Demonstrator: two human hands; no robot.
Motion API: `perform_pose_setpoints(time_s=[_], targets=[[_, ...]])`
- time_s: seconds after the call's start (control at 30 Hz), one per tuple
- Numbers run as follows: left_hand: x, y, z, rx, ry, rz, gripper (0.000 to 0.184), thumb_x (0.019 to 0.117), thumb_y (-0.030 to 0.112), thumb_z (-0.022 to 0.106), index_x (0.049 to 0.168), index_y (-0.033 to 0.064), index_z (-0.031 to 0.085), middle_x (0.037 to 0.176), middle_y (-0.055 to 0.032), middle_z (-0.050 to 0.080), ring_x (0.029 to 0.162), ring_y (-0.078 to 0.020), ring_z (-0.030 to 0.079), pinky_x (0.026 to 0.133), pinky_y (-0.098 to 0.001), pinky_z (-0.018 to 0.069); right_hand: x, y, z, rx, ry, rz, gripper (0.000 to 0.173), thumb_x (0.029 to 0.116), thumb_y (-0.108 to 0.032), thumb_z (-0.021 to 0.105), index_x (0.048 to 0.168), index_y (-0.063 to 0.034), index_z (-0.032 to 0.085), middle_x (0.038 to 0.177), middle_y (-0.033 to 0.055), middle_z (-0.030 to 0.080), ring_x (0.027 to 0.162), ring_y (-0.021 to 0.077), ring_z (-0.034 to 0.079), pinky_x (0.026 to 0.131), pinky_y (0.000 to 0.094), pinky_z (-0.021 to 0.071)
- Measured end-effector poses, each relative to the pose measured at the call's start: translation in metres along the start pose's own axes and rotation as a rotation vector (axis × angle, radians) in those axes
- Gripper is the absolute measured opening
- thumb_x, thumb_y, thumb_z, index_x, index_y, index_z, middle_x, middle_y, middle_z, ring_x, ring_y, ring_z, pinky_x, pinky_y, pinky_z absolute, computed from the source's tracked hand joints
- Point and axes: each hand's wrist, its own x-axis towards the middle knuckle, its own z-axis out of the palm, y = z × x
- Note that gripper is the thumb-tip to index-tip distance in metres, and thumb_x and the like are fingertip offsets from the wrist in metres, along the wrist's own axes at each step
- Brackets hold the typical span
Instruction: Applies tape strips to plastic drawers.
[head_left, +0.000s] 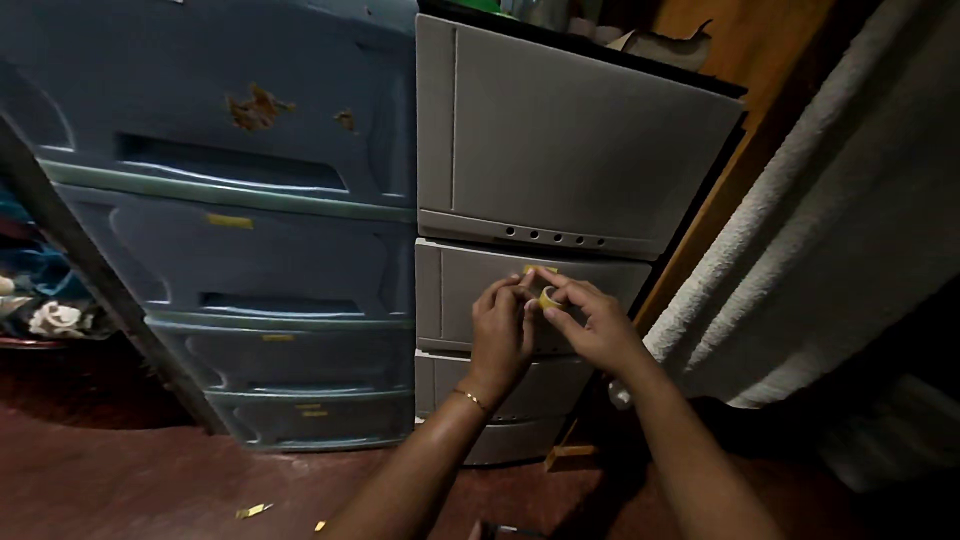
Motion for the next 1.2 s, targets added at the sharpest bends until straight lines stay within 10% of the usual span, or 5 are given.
perform_pose_setpoints(time_s=[1.2], targets=[[0.018, -0.003, 0.020, -0.010, 0.327, -0.089, 0.015, 0.0992, 0.020, 0.065, 0.100, 0.0067, 0.071, 0.100, -0.0040, 0.074, 0.097, -0.0184, 0.065, 0.089, -0.0399, 0.0486, 0.024, -0.012, -0.012, -0.107, 0.100, 0.096, 0.018, 0.0944, -0.012, 0.069, 0.080, -0.0018, 0.065, 0.113, 0.0106, 0.069, 0.096, 0.0145, 0.066, 0.080, 0.0325, 0.0554]])
